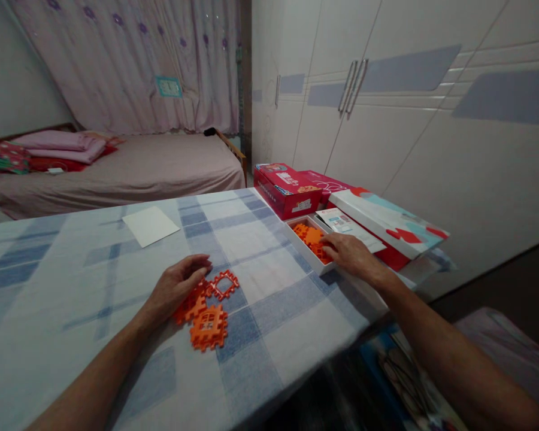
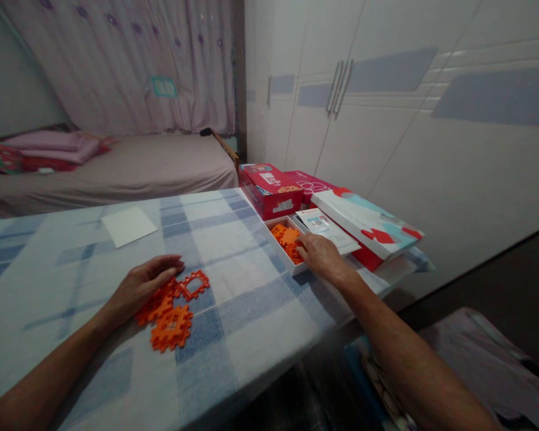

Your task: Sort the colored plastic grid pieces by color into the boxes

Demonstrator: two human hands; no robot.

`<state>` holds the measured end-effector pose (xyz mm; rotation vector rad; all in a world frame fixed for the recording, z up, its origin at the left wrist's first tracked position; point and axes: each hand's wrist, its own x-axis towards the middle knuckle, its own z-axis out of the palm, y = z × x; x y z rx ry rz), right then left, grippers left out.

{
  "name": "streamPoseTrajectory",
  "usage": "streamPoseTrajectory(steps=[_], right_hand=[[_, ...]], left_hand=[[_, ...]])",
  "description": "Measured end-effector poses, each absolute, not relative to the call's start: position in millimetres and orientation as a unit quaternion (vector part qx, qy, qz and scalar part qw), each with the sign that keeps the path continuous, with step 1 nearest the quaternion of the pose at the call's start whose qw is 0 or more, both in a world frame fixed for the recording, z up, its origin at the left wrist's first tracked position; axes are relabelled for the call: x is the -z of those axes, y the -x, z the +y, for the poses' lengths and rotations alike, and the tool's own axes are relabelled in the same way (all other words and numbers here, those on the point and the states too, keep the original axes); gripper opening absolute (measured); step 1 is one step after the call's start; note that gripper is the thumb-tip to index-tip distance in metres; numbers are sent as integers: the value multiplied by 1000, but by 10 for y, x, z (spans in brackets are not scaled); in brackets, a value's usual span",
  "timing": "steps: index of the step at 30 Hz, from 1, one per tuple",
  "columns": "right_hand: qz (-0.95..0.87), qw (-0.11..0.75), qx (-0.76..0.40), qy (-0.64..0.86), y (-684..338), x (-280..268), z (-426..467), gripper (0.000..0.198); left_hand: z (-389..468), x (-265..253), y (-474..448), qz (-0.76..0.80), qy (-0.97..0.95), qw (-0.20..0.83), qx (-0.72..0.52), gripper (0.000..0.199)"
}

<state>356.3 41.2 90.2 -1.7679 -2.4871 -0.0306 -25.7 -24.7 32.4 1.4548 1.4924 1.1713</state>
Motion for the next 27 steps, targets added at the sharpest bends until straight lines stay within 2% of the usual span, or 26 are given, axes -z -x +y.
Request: streamPoseTrajectory(steps=[2, 5, 8, 10, 12, 16, 21, 24, 27], right_hand=[[-813, 59, 44, 578, -3520, -937, 370, 28], [-822, 151, 57, 547, -3355, -978, 283, 27], [-869, 198, -76, 447, -3032, -984, 181, 24], [-894, 178, -164, 377, -2741, -954, 115, 27], [-913, 155, -202, 319, -2432, -893, 65, 34], [-947, 125, -182, 234, -1927, -708, 48, 43], [-958, 105, -142, 227, -1726, -555, 90, 24], [-951, 142, -128, 243, -1863, -619, 102, 32], [-924, 222, -98, 297, -2198, -784, 167, 39]], left_hand=[[-242, -299, 269, 576, -575, 360, -457, 50], [-237, -279, 271, 566, -576, 365, -464, 47], [-243, -292, 252, 562, -568, 372, -474, 44], [-253, -310, 238, 564, -556, 377, -480, 43], [-260, -323, 230, 563, -544, 385, -488, 43], [-254, -319, 232, 551, -529, 408, -501, 45], [-243, -302, 234, 551, -512, 423, -506, 48], [-233, -283, 251, 554, -516, 422, -499, 49], [-221, -250, 281, 564, -532, 406, -484, 49]])
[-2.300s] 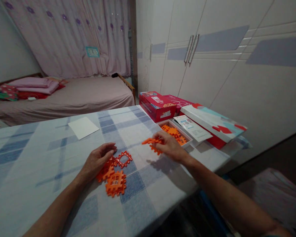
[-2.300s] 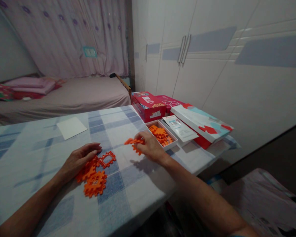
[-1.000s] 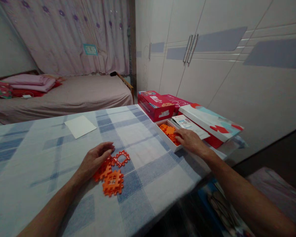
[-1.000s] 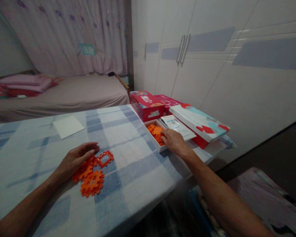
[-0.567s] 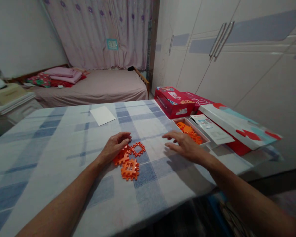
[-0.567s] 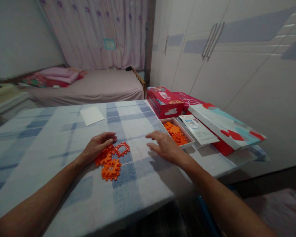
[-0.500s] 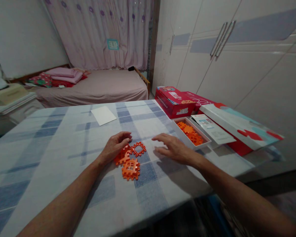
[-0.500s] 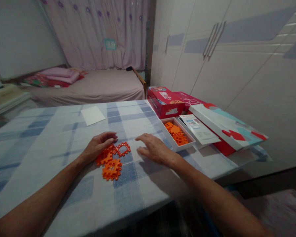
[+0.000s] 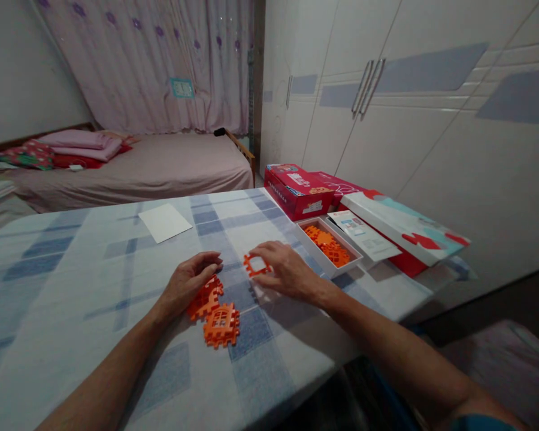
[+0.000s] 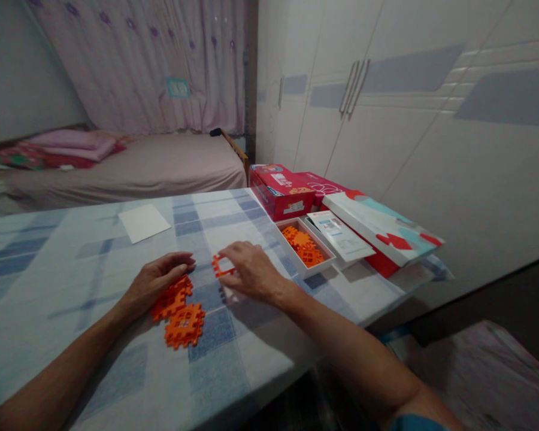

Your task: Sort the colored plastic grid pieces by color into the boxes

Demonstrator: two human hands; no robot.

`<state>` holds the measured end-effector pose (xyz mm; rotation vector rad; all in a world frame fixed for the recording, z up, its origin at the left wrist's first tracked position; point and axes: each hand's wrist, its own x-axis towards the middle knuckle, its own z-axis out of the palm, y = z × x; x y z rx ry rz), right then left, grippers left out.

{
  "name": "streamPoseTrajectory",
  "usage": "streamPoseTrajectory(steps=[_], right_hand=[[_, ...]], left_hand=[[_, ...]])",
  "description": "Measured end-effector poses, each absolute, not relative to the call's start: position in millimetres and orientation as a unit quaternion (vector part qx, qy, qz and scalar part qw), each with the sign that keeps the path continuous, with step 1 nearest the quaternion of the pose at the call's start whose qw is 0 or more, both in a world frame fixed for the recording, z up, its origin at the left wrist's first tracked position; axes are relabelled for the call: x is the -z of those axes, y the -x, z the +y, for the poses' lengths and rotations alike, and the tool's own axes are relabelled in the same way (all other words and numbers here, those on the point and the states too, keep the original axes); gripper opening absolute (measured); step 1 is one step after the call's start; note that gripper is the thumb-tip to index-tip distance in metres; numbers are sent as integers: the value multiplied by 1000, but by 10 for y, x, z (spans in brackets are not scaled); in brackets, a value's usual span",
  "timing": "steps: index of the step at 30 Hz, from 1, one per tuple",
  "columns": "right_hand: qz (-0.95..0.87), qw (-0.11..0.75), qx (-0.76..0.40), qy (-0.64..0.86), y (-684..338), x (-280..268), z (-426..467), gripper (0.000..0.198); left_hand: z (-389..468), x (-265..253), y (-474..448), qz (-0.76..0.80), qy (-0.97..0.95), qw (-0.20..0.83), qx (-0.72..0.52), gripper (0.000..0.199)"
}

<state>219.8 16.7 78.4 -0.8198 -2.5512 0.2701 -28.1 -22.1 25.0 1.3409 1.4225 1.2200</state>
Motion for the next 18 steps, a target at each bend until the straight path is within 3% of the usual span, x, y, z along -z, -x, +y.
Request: streamPoseTrajectory(steps=[3, 8, 11, 18], right_hand=[[-877, 279, -39, 389, -2648, -925, 334, 37], [-808, 231, 24, 541, -3204, -913, 601, 40], [-796, 204, -5, 569, -3312, -858, 622, 47], [-818, 183, -52, 542, -3370, -841, 606, 34]], left_hand=[[-217, -234, 301, 562, -543, 402, -478, 49], [-227, -268, 281, 566, -539, 398, -481, 49], [-235, -295, 262, 573, -539, 394, -476, 49], [-241, -322, 255, 572, -534, 398, -480, 51]])
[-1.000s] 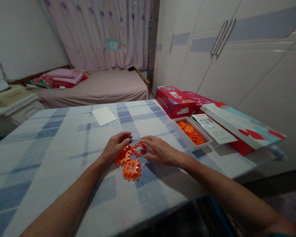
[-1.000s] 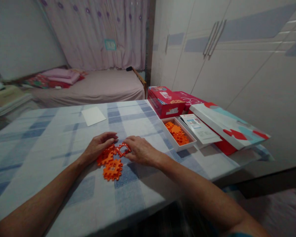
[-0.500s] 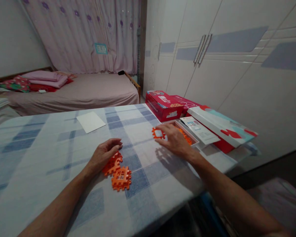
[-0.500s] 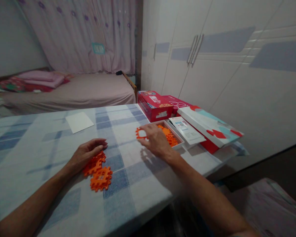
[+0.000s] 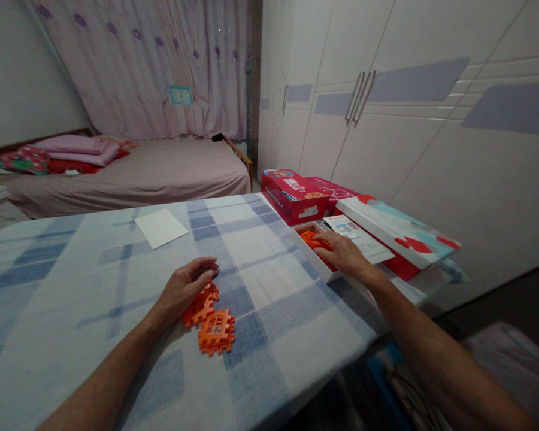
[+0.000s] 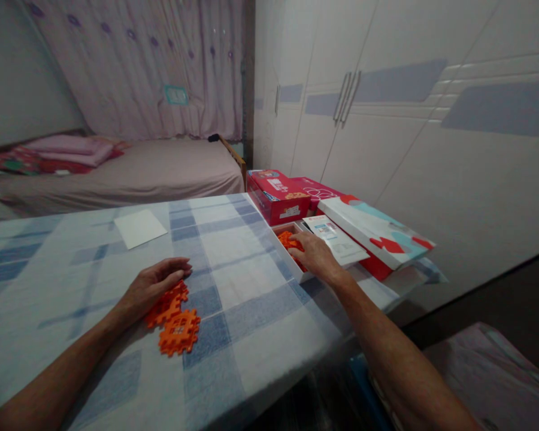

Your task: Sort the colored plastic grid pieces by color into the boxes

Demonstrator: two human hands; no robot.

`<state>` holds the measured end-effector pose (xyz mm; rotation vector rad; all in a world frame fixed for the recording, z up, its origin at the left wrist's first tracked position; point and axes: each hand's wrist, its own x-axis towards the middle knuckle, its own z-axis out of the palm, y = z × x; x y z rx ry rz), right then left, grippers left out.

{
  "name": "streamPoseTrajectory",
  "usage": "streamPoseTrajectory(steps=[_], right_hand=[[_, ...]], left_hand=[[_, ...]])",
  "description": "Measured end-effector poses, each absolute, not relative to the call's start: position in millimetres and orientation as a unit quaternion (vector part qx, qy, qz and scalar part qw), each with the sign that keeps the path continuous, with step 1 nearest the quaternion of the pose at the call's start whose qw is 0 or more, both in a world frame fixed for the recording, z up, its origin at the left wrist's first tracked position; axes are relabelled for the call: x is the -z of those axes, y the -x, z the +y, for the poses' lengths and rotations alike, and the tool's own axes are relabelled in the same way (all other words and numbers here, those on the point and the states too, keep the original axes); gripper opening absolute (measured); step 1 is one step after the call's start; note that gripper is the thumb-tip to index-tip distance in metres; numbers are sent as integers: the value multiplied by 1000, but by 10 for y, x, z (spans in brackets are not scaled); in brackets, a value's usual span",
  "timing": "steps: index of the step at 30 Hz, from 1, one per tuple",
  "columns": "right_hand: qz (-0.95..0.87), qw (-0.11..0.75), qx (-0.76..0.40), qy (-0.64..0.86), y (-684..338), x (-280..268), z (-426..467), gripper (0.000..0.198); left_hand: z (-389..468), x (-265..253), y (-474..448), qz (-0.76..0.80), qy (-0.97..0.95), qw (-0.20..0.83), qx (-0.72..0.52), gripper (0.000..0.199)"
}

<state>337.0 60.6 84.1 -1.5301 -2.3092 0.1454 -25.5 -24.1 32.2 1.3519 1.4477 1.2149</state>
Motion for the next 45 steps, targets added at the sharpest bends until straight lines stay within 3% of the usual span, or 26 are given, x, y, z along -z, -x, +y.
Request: streamPoseTrajectory(steps=[8, 13, 17, 25, 30, 34, 45], right_hand=[[-819, 299, -88, 483, -3052, -938, 376, 26], [-902, 182, -241, 308, -2361, -911, -109, 38], [-951, 83, -225, 193, -1864, -813, -356, 62], [-952, 96, -149, 248, -1621, -637, -459, 32], [-942, 82, -152, 286, -1886, -773, -404, 33], [-930, 123, -168, 304, -1925, -882, -280, 41], [-924, 130, -224, 281, -1291, -609, -131, 56]], left_hand=[[-255, -334, 218, 560, -505, 417, -508, 47], [-261, -342, 202, 548, -482, 442, -522, 46], [-258, -354, 222, 542, -473, 435, -542, 46], [-231, -343, 252, 531, -454, 439, -565, 51], [-217, -311, 253, 519, -440, 440, -586, 52], [-216, -305, 261, 508, -424, 439, -608, 51], [-179, -248, 323, 517, -405, 430, -619, 53]])
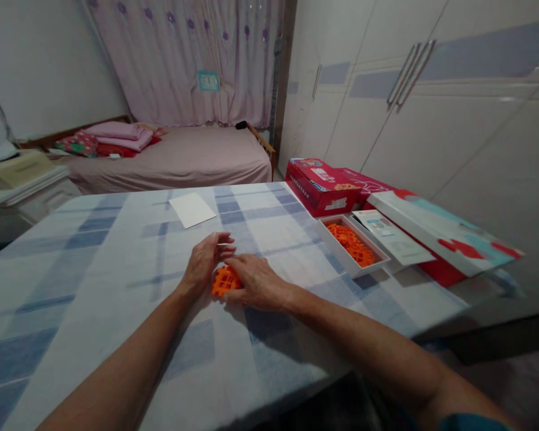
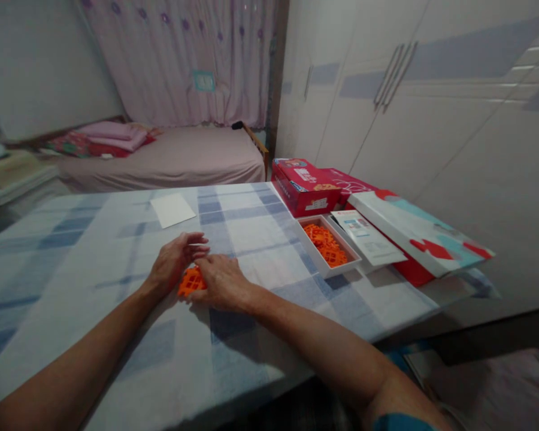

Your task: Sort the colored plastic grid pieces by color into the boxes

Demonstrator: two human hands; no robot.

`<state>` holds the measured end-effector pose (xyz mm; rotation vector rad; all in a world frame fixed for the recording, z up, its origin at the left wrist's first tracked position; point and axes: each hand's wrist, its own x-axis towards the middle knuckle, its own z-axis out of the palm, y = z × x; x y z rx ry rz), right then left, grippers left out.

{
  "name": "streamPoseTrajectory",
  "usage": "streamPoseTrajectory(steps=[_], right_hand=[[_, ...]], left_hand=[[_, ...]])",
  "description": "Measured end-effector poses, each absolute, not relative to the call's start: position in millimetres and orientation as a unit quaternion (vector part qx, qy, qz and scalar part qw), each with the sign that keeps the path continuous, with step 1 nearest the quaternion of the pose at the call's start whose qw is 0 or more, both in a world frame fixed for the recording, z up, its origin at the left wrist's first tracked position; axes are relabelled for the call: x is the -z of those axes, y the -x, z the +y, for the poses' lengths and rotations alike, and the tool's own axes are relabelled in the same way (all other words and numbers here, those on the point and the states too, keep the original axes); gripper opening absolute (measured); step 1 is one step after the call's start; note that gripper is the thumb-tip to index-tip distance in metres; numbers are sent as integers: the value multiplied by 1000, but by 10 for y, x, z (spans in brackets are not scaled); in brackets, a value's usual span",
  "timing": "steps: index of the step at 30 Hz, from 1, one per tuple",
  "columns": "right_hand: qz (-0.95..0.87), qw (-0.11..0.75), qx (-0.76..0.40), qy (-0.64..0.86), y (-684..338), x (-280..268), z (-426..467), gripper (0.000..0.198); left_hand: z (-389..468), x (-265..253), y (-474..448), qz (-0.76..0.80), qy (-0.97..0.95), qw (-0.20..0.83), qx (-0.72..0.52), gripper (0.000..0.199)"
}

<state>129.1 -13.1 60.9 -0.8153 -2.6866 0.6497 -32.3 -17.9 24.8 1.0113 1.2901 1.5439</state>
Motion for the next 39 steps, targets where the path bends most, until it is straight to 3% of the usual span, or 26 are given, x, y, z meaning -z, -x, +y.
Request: streamPoseTrajectory(steps=[4, 13, 20, 32, 39], right_hand=[[-910, 169, -264, 272, -1310, -551, -127, 63], [-852, 261, -339, 302, -1574, -671, -116, 41], [-754, 390, -260, 460, -2813, -1087, 288, 33], [-721, 340, -196, 571, -3663, -854, 563, 30], [-757, 243, -139, 591, -3766, -946, 583, 34]], left_hand=[[-196, -278, 316, 529, -401, 432, -610, 51], [-200, -262, 359, 523, -402, 455, -598, 51], [-156, -205, 393, 533, -406, 454, -588, 48], [-158, -207, 402, 556, -416, 442, -569, 52], [-160, -193, 408, 573, -427, 432, -550, 54]])
